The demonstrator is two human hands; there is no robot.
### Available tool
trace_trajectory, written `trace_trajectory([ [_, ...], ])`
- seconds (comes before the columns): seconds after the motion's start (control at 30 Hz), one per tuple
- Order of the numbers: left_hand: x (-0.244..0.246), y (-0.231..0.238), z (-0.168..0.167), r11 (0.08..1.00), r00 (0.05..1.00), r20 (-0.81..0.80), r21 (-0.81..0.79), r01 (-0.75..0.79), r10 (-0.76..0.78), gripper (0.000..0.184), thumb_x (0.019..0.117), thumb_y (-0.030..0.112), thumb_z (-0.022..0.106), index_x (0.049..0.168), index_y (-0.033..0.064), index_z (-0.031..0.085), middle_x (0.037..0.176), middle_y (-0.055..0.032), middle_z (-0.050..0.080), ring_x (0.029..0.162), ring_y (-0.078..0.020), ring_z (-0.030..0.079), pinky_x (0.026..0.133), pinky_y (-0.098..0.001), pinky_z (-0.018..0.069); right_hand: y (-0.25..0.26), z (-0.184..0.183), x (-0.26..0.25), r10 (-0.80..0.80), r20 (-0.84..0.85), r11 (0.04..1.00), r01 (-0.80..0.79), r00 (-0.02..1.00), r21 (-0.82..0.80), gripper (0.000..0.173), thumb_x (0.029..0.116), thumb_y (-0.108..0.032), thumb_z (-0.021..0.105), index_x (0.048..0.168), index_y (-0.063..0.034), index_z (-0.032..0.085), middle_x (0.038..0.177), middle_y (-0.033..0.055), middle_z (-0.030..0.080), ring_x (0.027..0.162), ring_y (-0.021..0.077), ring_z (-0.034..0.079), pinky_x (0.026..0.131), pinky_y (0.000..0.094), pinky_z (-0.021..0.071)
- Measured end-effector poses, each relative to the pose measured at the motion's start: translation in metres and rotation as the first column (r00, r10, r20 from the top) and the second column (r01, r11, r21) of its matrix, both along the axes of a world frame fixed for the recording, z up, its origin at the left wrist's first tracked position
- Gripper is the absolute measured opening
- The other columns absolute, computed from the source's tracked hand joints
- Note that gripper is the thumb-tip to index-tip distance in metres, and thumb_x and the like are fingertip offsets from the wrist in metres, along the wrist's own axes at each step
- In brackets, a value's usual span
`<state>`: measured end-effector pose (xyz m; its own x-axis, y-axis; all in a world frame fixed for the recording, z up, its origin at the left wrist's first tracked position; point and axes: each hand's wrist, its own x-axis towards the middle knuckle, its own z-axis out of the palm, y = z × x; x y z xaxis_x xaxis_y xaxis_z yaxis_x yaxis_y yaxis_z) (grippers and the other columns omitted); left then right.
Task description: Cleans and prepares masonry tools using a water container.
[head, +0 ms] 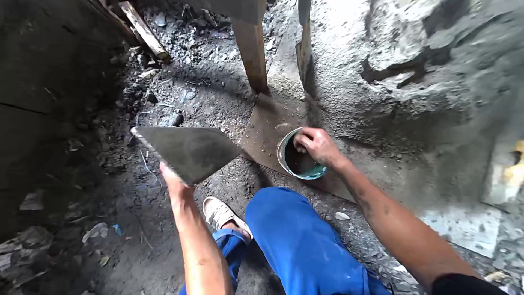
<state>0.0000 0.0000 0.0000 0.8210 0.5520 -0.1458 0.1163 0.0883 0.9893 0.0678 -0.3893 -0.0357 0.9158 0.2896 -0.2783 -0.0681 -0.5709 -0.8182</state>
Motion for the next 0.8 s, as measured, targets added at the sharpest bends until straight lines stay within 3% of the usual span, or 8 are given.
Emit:
trace_trajectory([
  [0.13, 0.008, -0.023, -0.003, 0.995, 0.989, -0.114, -0.019, 0.095, -0.096, 0.025, 0.1043, 0.030, 0.048, 0.124, 0.0172, 0.055, 0.094, 0.0049, 0.067, 0.080, -0.0041, 0.066, 0.068, -0.0271, 0.0575, -0.003, -0.050, -0.004, 0.135, -0.466, 0.890, -0.313, 0.874, -0.330, 0.036, 0.1053, -0.032, 0.051, 0.104, -0.0029, 0.073, 0.101, 0.0206, 0.072, 0.099, 0.0376, 0.069, 0.088, 0.0628, 0.0517],
  [0.3, 0.004, -0.043, -0.012, 0.984, 0.991, -0.114, -0.173, 0.051, -0.071, 0.028, 0.1109, 0.030, 0.029, 0.121, 0.0189, 0.053, 0.091, 0.0063, 0.067, 0.080, -0.0019, 0.066, 0.068, -0.0236, 0.0570, 0.016, -0.087, 0.006, -0.026, -0.585, 0.763, -0.362, 0.811, -0.536, 0.038, 0.0977, -0.032, 0.062, 0.106, 0.0040, 0.072, 0.122, 0.0270, 0.067, 0.118, 0.0442, 0.063, 0.094, 0.0690, 0.0478],
  [0.4, 0.006, -0.050, -0.016, 0.974, 0.995, -0.054, -0.216, 0.066, -0.079, 0.023, 0.1068, 0.025, 0.041, 0.125, 0.0175, 0.053, 0.098, 0.0031, 0.069, 0.086, -0.0055, 0.067, 0.073, -0.0291, 0.0584, 0.003, -0.095, 0.008, -0.176, -0.667, 0.866, -0.209, 0.724, -0.454, 0.034, 0.1038, -0.030, 0.051, 0.102, -0.0018, 0.070, 0.087, 0.0101, 0.071, 0.071, 0.0194, 0.068, 0.066, 0.0401, 0.0567],
  [0.5, 0.010, -0.052, -0.026, 0.964, 0.996, -0.027, -0.254, 0.073, -0.083, 0.030, 0.1003, 0.021, 0.054, 0.130, 0.0172, 0.050, 0.104, 0.0017, 0.069, 0.091, -0.0082, 0.068, 0.077, -0.0327, 0.0593, -0.006, -0.050, 0.010, -0.110, -0.828, 0.957, 0.284, 0.550, 0.062, 0.039, 0.1102, -0.035, 0.039, 0.094, -0.0050, 0.059, 0.064, 0.0036, 0.062, 0.049, 0.0139, 0.060, 0.048, 0.0279, 0.0529],
  [0.57, 0.014, -0.053, -0.034, 0.957, 0.998, 0.015, -0.282, 0.069, -0.068, 0.037, 0.0968, 0.014, 0.059, 0.132, 0.0160, 0.048, 0.109, 0.0003, 0.068, 0.097, -0.0108, 0.067, 0.082, -0.0361, 0.0591, 0.016, 0.015, 0.009, 0.065, -0.728, 0.814, 0.386, 0.682, 0.434, 0.045, 0.1112, -0.036, 0.035, 0.091, -0.0054, 0.061, 0.073, 0.0045, 0.067, 0.062, 0.0176, 0.068, 0.063, 0.0345, 0.0615],
  [0.67, 0.015, -0.057, -0.044, 0.954, 0.995, 0.058, -0.285, 0.093, -0.080, 0.048, 0.0903, 0.010, 0.066, 0.135, 0.0148, 0.048, 0.113, -0.0014, 0.069, 0.101, -0.0136, 0.068, 0.086, -0.0393, 0.0594, 0.098, 0.087, -0.007, 0.230, -0.214, 0.615, 0.028, 0.949, 0.788, 0.046, 0.1118, -0.024, 0.033, 0.108, 0.0038, 0.070, 0.106, 0.0153, 0.075, 0.097, 0.0262, 0.074, 0.091, 0.0455, 0.0627],
  [0.73, 0.016, -0.061, -0.040, 0.963, 0.997, 0.023, -0.259, 0.073, -0.070, 0.039, 0.0935, 0.012, 0.063, 0.131, 0.0121, 0.052, 0.107, -0.0020, 0.071, 0.095, -0.0118, 0.069, 0.082, -0.0359, 0.0602, 0.162, 0.091, -0.007, 0.311, 0.230, 0.653, -0.383, 0.922, 0.653, 0.037, 0.1081, -0.013, 0.042, 0.130, 0.0011, 0.067, 0.137, 0.0100, 0.067, 0.130, 0.0181, 0.060, 0.115, 0.0385, 0.0476],
  [0.8, 0.007, -0.065, -0.028, 0.965, 0.997, -0.073, -0.262, 0.019, -0.040, 0.026, 0.1035, 0.006, 0.047, 0.128, 0.0028, 0.054, 0.101, -0.0057, 0.066, 0.089, -0.0108, 0.063, 0.081, -0.0323, 0.0551, 0.213, 0.080, 0.001, 0.444, 0.469, 0.724, -0.614, 0.763, 0.315, 0.045, 0.1079, -0.027, 0.043, 0.149, -0.0129, 0.056, 0.162, 0.0029, 0.043, 0.155, 0.0219, 0.029, 0.127, 0.0530, 0.0214],
])
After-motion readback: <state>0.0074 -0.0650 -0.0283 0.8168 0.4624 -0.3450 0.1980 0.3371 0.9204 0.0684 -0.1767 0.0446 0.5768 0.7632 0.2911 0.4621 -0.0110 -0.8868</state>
